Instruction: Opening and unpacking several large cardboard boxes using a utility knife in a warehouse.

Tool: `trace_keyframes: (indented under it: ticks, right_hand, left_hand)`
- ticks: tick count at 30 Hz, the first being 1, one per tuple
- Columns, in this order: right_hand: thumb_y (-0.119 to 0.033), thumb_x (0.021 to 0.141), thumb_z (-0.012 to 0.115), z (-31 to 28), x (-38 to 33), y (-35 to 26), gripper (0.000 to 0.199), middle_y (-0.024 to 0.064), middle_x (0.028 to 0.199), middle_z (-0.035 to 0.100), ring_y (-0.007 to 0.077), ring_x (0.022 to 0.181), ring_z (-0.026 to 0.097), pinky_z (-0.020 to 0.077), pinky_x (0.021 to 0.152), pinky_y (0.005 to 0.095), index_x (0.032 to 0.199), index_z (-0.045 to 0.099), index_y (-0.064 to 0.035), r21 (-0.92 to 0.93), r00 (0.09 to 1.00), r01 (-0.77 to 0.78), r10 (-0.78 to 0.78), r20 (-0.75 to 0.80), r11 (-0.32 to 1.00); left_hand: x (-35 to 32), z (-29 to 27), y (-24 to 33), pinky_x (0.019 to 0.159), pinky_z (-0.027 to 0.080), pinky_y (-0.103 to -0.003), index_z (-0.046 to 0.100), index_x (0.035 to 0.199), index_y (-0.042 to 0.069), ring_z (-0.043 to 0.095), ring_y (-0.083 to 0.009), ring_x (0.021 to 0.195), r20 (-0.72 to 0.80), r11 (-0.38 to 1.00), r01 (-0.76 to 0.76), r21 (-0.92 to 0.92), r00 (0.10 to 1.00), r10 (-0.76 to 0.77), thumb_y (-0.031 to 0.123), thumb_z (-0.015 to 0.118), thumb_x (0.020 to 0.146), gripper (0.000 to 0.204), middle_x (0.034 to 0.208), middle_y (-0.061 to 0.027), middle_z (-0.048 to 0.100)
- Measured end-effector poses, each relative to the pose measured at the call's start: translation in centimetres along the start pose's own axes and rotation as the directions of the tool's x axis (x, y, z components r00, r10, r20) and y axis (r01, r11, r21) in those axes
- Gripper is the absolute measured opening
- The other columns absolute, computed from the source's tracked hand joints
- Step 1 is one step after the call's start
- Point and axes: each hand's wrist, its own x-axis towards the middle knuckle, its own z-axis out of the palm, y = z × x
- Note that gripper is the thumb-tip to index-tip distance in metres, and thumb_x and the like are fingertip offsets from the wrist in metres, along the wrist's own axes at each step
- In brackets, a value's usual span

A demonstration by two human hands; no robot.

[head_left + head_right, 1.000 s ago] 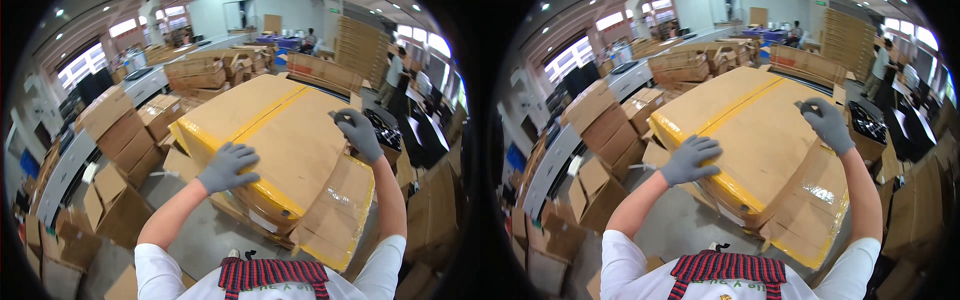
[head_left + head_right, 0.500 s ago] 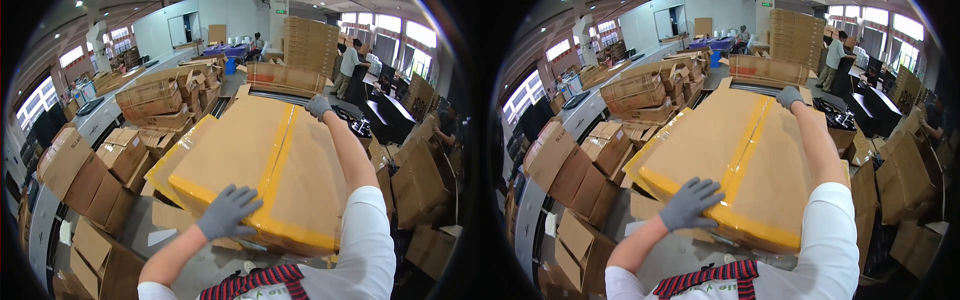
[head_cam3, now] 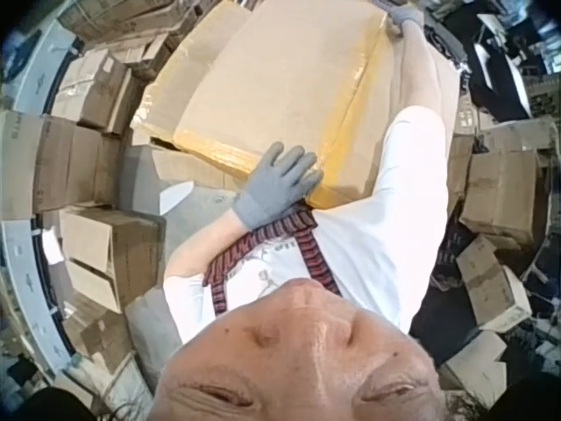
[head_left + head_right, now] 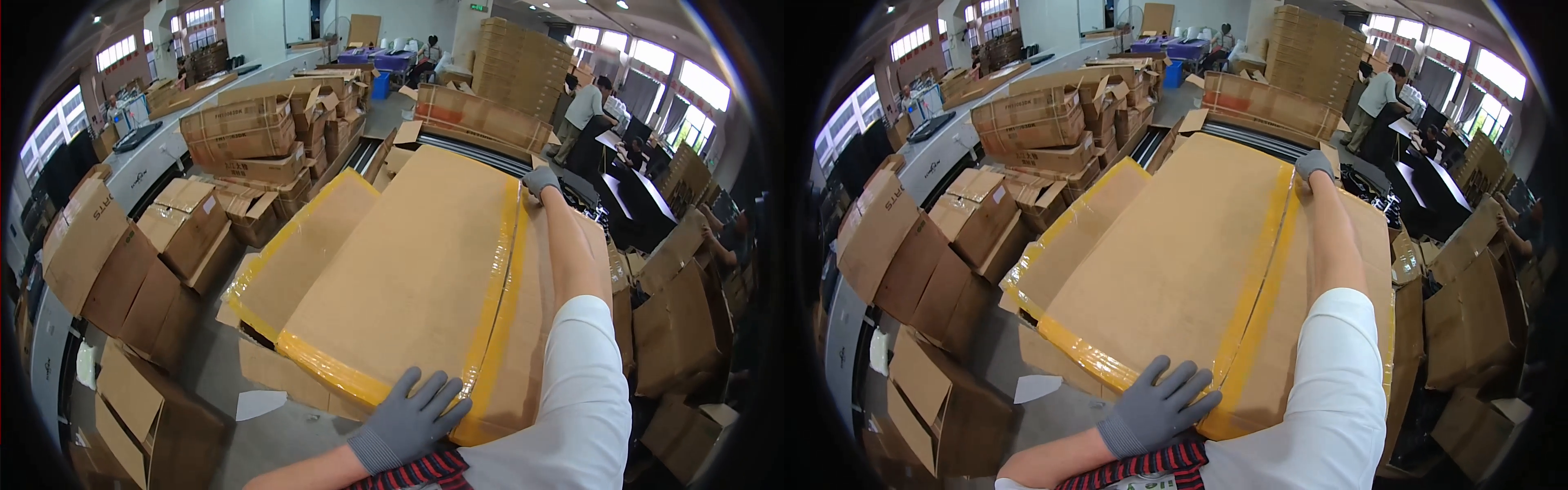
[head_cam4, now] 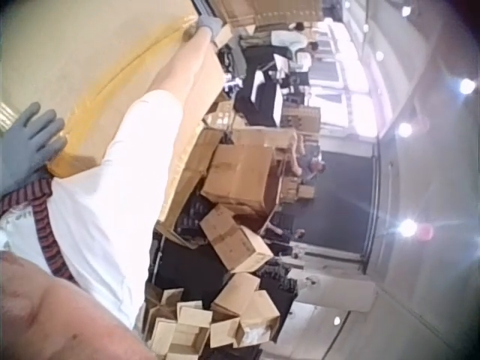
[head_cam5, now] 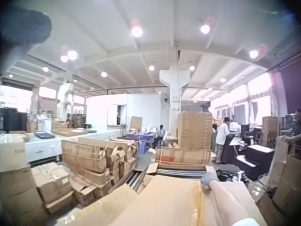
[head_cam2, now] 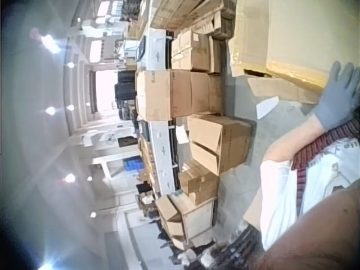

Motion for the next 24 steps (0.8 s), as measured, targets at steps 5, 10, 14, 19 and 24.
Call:
trace_keyframes:
  ticks: [5, 10, 14, 19, 24]
  right_hand:
    - [-0.017, 0.076, 0.051, 0.6, 0.7, -0.1, 0.033, 0.0217, 0.112, 0.056, 0.0342, 0.106, 0.055, 0.0433, 0.089, 0.0385, 0.102, 0.063, -0.0005, -0.134, 0.996, -0.063, 0.054, -0.073, 0.989]
    - [-0.017, 0.076, 0.051, 0.4, 1.0, 0.1, 0.032, 0.023, 0.11, 0.057, 0.0348, 0.104, 0.055, 0.0442, 0.087, 0.0385, 0.1, 0.063, 0.0002, -0.147, 1.0, 0.003, -0.004, -0.007, 0.989]
    - [-0.015, 0.075, 0.051, 0.3, 1.0, 0.6, 0.031, 0.0247, 0.107, 0.057, 0.0358, 0.101, 0.056, 0.0457, 0.084, 0.0382, 0.098, 0.063, 0.0014, -0.226, 0.993, 0.107, -0.114, -0.018, 0.968]
    - [-0.011, 0.072, 0.051, -1.8, -3.3, -4.2, 0.032, 0.0251, 0.108, 0.056, 0.0349, 0.104, 0.055, 0.045, 0.086, 0.0369, 0.099, 0.062, 0.0045, -0.278, 0.976, 0.129, -0.072, 0.206, 0.952]
    - [-0.009, 0.073, 0.056, -2.4, -6.7, -3.9, 0.015, 0.0121, 0.055, 0.052, 0.0216, 0.042, 0.048, 0.0401, 0.04, 0.0333, 0.062, 0.059, 0.0009, -0.112, 0.943, -0.012, 0.049, 0.329, 0.994]
  left_hand:
    - [0.1, 0.7, -0.2, 0.086, 0.038, -0.045, 0.056, 0.108, 0.012, 0.048, -0.0257, 0.103, -0.141, 0.999, -0.027, 0.022, 0.99, 0.03, 0.023, 0.057, 0.071, 0.038, 0.113, -0.0103, 0.05]
    - [0.5, 0.6, 0.0, 0.087, 0.038, -0.045, 0.057, 0.108, 0.012, 0.047, -0.0255, 0.104, -0.111, 1.0, 0.008, -0.008, 0.994, -0.009, 0.025, 0.057, 0.071, 0.039, 0.113, -0.0096, 0.05]
    - [0.9, 0.3, 0.3, 0.087, 0.038, -0.045, 0.057, 0.107, 0.012, 0.047, -0.0255, 0.103, -0.107, 1.0, 0.01, -0.001, 0.994, -0.01, 0.025, 0.058, 0.07, 0.038, 0.112, -0.0095, 0.05]
    - [0.5, -0.1, -0.1, 0.086, 0.037, -0.043, 0.055, 0.106, 0.01, 0.047, -0.0254, 0.102, -0.119, 1.0, -0.009, 0.026, 0.993, 0.012, 0.025, 0.058, 0.07, 0.039, 0.11, -0.01, 0.05]
    - [0.1, 0.0, -0.9, 0.087, 0.037, -0.043, 0.051, 0.108, 0.007, 0.046, -0.0261, 0.104, -0.122, 0.997, -0.078, -0.01, 0.99, 0.076, 0.026, 0.06, 0.068, 0.045, 0.11, -0.0114, 0.049]
